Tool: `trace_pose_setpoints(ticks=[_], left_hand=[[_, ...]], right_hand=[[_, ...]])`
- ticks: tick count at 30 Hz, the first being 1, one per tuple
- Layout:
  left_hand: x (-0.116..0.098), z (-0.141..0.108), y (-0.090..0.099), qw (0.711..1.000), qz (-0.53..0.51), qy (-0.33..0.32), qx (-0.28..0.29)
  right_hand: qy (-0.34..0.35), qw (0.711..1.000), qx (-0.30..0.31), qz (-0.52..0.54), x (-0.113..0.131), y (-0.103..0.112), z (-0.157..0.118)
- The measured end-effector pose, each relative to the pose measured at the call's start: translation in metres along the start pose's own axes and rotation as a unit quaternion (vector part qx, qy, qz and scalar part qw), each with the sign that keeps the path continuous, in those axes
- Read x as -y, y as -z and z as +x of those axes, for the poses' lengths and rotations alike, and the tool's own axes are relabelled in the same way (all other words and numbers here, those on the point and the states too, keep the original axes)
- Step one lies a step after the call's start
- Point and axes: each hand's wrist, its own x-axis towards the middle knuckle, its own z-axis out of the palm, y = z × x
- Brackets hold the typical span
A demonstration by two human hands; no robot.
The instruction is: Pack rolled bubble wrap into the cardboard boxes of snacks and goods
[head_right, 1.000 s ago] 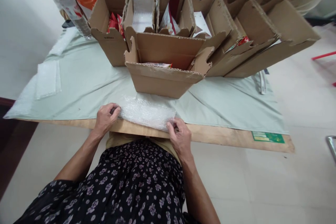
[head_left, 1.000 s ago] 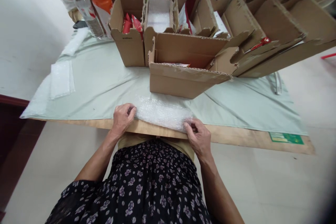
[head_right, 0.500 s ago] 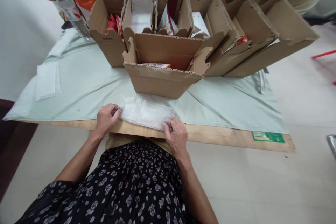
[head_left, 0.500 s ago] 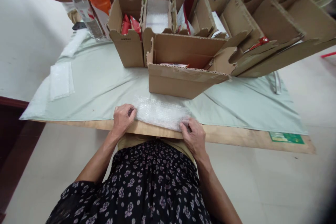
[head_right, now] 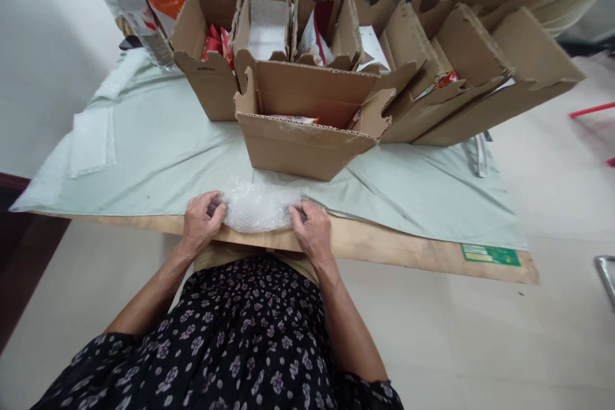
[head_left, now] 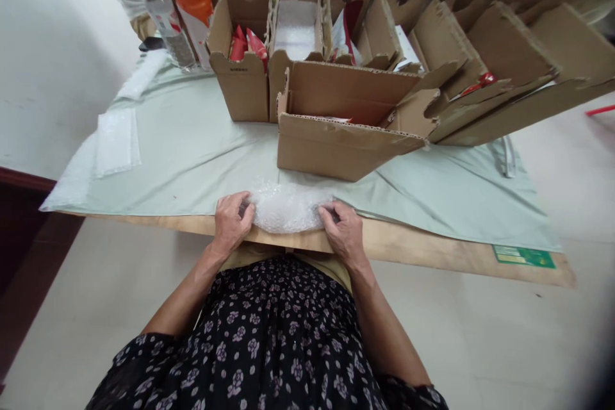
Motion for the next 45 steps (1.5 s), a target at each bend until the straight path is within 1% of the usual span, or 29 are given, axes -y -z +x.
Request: trace_pose_setpoints(ticks=[4, 9, 12, 20, 24, 29, 33, 37, 40, 45], left_hand=[[-0.001, -0.003, 0.001, 1.000, 0.001, 0.005, 0.015], [0.000, -0.003, 0.001, 1.000, -0.010, 0.006, -0.002], [0.000, -0.002, 0.000, 1.000, -0.007, 0.004, 0.001], [0.001, -0.001, 0.001, 0.999, -0.024, 0.037, 0.003], [0.002, 0.000, 0.003, 0.997, -0.059, 0.056, 0.003], [0.001, 0.002, 0.007, 0.989, -0.107, 0.102, 0.002], [-0.002, 0.005, 0.013, 0.976, -0.165, 0.144, 0.003], [-0.003, 0.009, 0.018, 0.961, -0.216, 0.171, -0.009], [-0.002, 0.011, 0.019, 0.963, -0.210, 0.168, -0.016], [0.003, 0.008, 0.023, 0.982, -0.141, 0.126, -0.002]], right_hand=[[0.008, 1.000, -0.003, 0.004, 0.000, -0.002, 0.003], [0.017, 1.000, -0.009, 0.010, -0.001, -0.001, -0.001], [0.017, 1.000, -0.014, 0.011, -0.001, -0.001, -0.002], [0.018, 1.000, -0.011, 0.009, -0.003, -0.002, -0.002], [0.008, 1.000, -0.008, 0.012, 0.000, 0.000, -0.001], [-0.008, 0.999, -0.006, 0.038, 0.015, 0.007, -0.003], [-0.012, 0.999, -0.013, 0.052, 0.027, 0.014, -0.003], [-0.022, 0.997, -0.024, 0.070, 0.031, 0.018, 0.000], [-0.033, 0.997, -0.025, 0.067, 0.026, 0.017, 0.003], [-0.063, 0.996, -0.009, 0.061, 0.016, 0.016, 0.002]])
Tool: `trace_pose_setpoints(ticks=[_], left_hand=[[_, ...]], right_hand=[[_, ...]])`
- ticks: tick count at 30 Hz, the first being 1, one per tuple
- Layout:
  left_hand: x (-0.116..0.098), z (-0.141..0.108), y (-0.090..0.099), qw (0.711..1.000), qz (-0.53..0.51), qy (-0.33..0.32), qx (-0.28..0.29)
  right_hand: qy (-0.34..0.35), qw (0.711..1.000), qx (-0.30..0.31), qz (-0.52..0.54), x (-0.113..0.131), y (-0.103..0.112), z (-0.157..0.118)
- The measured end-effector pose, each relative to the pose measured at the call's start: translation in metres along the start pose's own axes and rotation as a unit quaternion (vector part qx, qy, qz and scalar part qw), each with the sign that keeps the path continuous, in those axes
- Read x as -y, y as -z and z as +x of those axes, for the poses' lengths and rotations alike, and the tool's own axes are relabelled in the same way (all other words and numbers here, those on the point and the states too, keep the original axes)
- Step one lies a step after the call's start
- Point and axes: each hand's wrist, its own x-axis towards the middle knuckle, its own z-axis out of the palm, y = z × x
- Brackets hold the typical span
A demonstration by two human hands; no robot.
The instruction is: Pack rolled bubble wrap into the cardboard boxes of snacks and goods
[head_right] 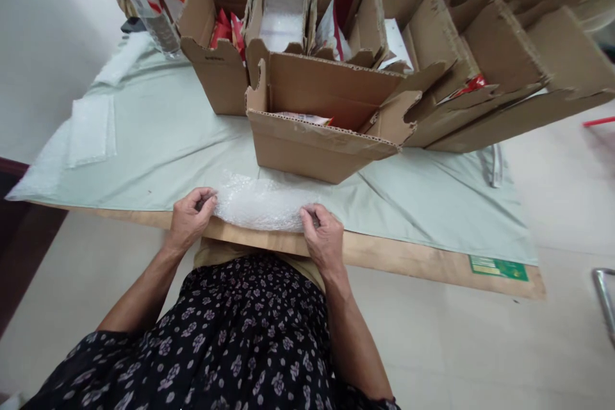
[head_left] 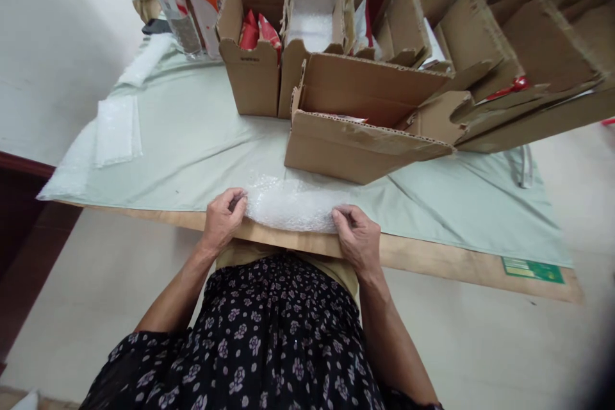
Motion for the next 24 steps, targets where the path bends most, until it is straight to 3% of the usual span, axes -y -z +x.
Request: trace_pose_setpoints(ticks=[7, 14, 18, 24], left_hand=[[0.008, -0.009, 0.015, 0.996, 0.086, -0.039, -0.005], [-0.020, 0.001, 0.023, 0.994, 0.035, -0.095, -0.049], [-0.019, 0.027, 0.010, 0.995, 0.030, -0.094, -0.012], [-0.002, 0.056, -0.019, 0.985, 0.142, -0.081, 0.048]], right_hand=[[-0.038, 0.999, 0.007, -0.023, -0.010, 0.006, -0.009], [-0.019, 1.000, -0.006, -0.023, -0.007, 0.007, -0.008], [0.016, 0.996, -0.024, -0.088, -0.015, 0.004, -0.008], [0.095, 0.963, -0.083, -0.238, -0.032, -0.001, -0.012]])
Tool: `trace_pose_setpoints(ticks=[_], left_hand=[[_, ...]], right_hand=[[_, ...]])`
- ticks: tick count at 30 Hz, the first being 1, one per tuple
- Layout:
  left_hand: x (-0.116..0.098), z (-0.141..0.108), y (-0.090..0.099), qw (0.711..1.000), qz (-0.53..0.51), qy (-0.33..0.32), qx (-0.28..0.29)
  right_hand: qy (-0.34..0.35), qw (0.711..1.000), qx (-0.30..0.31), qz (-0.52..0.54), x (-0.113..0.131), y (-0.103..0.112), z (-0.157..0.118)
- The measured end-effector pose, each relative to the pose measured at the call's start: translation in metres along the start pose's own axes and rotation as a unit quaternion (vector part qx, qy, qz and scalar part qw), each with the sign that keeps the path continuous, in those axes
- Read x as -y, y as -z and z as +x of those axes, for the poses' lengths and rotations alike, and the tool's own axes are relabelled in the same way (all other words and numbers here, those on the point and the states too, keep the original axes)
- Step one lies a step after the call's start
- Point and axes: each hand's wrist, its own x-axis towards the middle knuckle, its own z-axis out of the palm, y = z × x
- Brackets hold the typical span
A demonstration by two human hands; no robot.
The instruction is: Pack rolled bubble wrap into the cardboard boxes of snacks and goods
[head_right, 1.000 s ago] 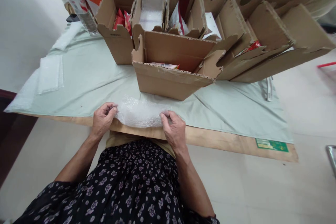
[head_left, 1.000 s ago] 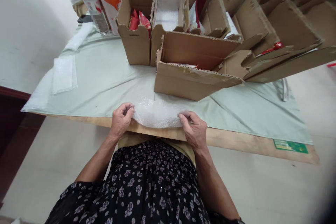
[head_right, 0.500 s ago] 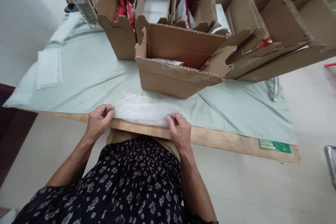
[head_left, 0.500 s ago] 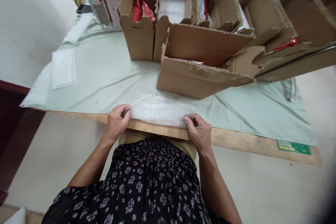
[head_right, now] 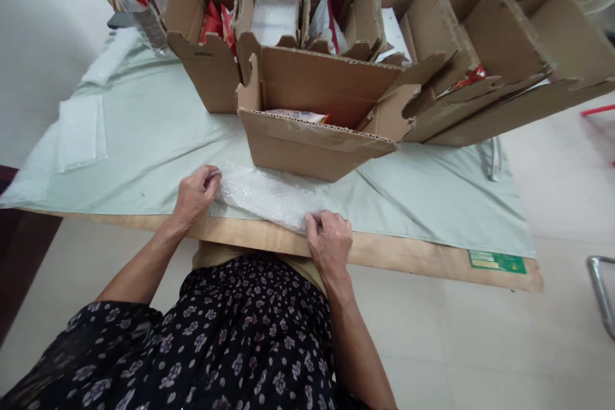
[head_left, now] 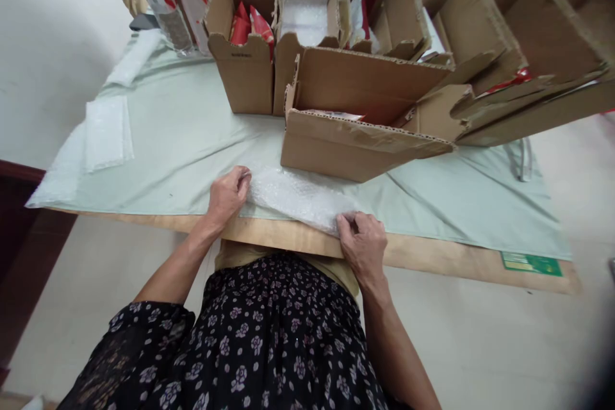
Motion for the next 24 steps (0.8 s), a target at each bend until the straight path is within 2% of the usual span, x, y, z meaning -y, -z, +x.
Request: trace_pose_setpoints(ticks=[5, 9, 12, 14, 17, 20, 24], left_hand=[[-0.007, 0.009, -0.003, 0.996, 0.071, 0.043, 0.038], [-0.012, 0.013, 0.012, 0.992, -0.027, 0.064, 0.102], [-0.011, 0.011, 0.022, 0.980, -0.120, 0.041, 0.151], [-0.010, 0.009, 0.023, 0.978, -0.129, 0.026, 0.163], [-0.010, 0.011, 0.017, 0.983, -0.061, 0.025, 0.170], [-0.013, 0.017, 0.007, 0.982, 0.058, 0.027, 0.177], [-0.012, 0.018, 0.002, 0.978, 0.167, 0.011, 0.121]], right_hand=[[0.013, 0.999, -0.011, -0.040, -0.002, -0.003, 0.001], [0.046, 0.997, -0.033, -0.053, -0.001, -0.001, 0.003], [0.058, 0.996, -0.045, -0.058, -0.001, 0.001, 0.003], [0.058, 0.996, -0.045, -0.057, -0.001, 0.001, 0.003], [0.056, 0.996, -0.037, -0.053, -0.003, 0.002, 0.003], [0.044, 0.998, -0.016, -0.041, -0.005, 0.003, 0.003], [0.005, 1.000, 0.017, -0.010, -0.008, 0.008, 0.005]])
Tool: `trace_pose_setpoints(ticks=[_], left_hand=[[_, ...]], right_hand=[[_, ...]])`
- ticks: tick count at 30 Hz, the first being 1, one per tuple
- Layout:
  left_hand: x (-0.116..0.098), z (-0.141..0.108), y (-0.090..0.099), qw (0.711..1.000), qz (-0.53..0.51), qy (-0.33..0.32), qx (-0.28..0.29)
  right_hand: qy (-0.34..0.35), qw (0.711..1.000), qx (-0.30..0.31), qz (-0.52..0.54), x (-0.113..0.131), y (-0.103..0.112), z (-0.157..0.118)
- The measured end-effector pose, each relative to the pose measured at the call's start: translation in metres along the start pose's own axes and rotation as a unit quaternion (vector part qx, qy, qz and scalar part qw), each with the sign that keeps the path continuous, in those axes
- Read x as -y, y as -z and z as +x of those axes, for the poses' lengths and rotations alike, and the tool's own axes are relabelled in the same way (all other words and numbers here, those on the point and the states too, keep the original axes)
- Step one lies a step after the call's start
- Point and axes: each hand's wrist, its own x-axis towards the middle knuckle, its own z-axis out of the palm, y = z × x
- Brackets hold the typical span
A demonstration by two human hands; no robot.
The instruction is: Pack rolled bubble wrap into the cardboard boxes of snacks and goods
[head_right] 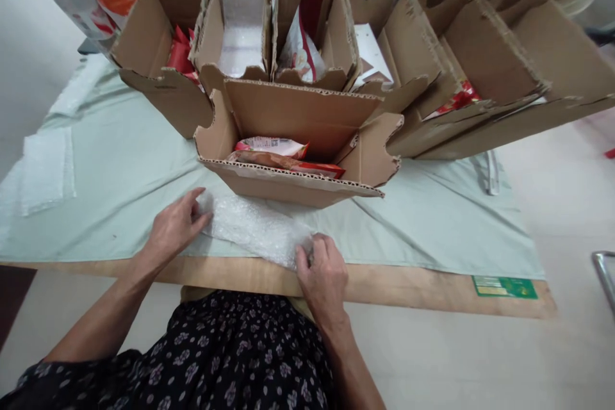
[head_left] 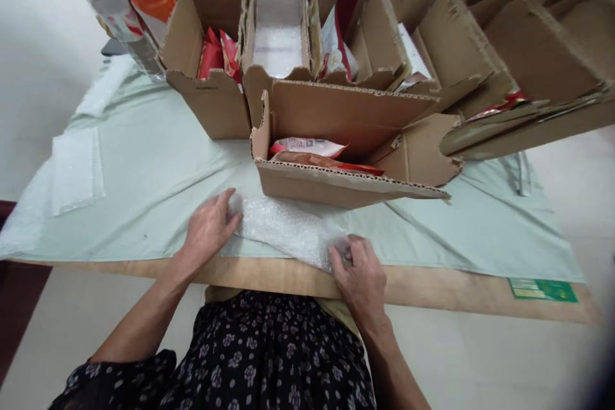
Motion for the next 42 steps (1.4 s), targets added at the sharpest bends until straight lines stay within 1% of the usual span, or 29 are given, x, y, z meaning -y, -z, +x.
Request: trace_pose_setpoints(ticks=[2, 4, 6, 8, 11, 13, 16, 17, 19, 21, 22, 24, 26, 27, 28, 29, 30, 32, 34, 36, 39, 40, 42], left_hand=[[0.003, -0.002, 0.000, 0.999, 0.025, 0.006, -0.035], [0.006, -0.004, 0.001, 0.998, 0.032, 0.010, -0.048], [0.006, -0.004, 0.000, 0.999, 0.019, 0.009, -0.041], [0.004, -0.003, 0.000, 1.000, -0.006, 0.008, -0.024], [0.000, -0.006, 0.002, 0.998, -0.062, 0.014, -0.013], [0.001, -0.011, 0.007, 0.992, -0.119, 0.030, -0.011], [0.011, -0.020, 0.018, 0.970, -0.238, 0.051, 0.005], [0.015, -0.021, 0.024, 0.961, -0.273, 0.051, 0.002], [0.024, -0.014, 0.035, 0.951, -0.305, 0.037, -0.029], [0.030, 0.001, 0.045, 0.959, -0.276, 0.007, -0.071], [0.031, 0.011, 0.048, 0.966, -0.246, -0.012, -0.084], [0.028, 0.029, 0.049, 0.978, -0.177, -0.049, -0.102], [0.021, 0.035, 0.042, 0.981, -0.120, -0.071, -0.139], [0.017, 0.031, 0.035, 0.978, -0.103, -0.081, -0.161], [0.012, 0.022, 0.028, 0.975, -0.099, -0.096, -0.176], [0.008, 0.009, 0.020, 0.971, -0.106, -0.119, -0.179], [0.004, -0.007, 0.012, 0.967, -0.121, -0.148, -0.169], [-0.001, -0.042, -0.001, 0.958, -0.158, -0.213, -0.109], [-0.002, -0.069, -0.008, 0.950, -0.201, -0.232, -0.064], [0.000, -0.085, -0.011, 0.943, -0.247, -0.219, -0.045], [0.004, -0.093, -0.014, 0.932, -0.304, -0.190, -0.049], [0.005, -0.094, -0.015, 0.931, -0.314, -0.179, -0.057], [0.005, -0.097, -0.020, 0.936, -0.309, -0.144, -0.092]], right_hand=[[-0.012, 1.000, 0.011, -0.003, 0.000, 0.001, 0.003], [-0.022, 0.999, 0.032, -0.025, 0.001, 0.000, 0.006], [-0.030, 0.997, 0.053, -0.040, 0.003, -0.002, 0.009], [-0.036, 0.997, 0.058, -0.025, 0.007, -0.003, 0.011], [-0.064, 0.995, 0.047, 0.064, 0.014, 0.003, 0.012], [-0.110, 0.981, 0.046, 0.152, 0.019, 0.011, 0.011], [-0.183, 0.946, 0.057, 0.261, 0.027, 0.023, 0.007], [-0.200, 0.934, 0.064, 0.290, 0.030, 0.025, 0.005], [-0.221, 0.907, 0.086, 0.348, 0.038, 0.026, 0.000], [-0.226, 0.882, 0.126, 0.394, 0.050, 0.023, -0.007], [-0.221, 0.875, 0.148, 0.405, 0.057, 0.020, -0.010], [-0.199, 0.875, 0.177, 0.403, 0.070, 0.013, -0.018], [-0.175, 0.886, 0.190, 0.385, 0.081, 0.007, -0.024], [-0.168, 0.890, 0.195, 0.377, 0.084, 0.004, -0.027], [-0.167, 0.892, 0.201, 0.370, 0.086, 0.003, -0.028], [-0.171, 0.891, 0.210, 0.365, 0.087, 0.003, -0.029], [-0.176, 0.887, 0.220, 0.367, 0.087, 0.005, -0.029], [-0.182, 0.867, 0.246, 0.392, 0.086, 0.009, -0.026], [-0.181, 0.838, 0.280, 0.432, 0.086, 0.014, -0.020], [-0.185, 0.808, 0.297, 0.474, 0.090, 0.013, -0.009], [-0.199, 0.766, 0.288, 0.539, 0.101, -0.001, 0.011], [-0.203, 0.751, 0.287, 0.559, 0.105, -0.009, 0.018], [-0.210, 0.723, 0.304, 0.584, 0.110, -0.024, 0.029]])
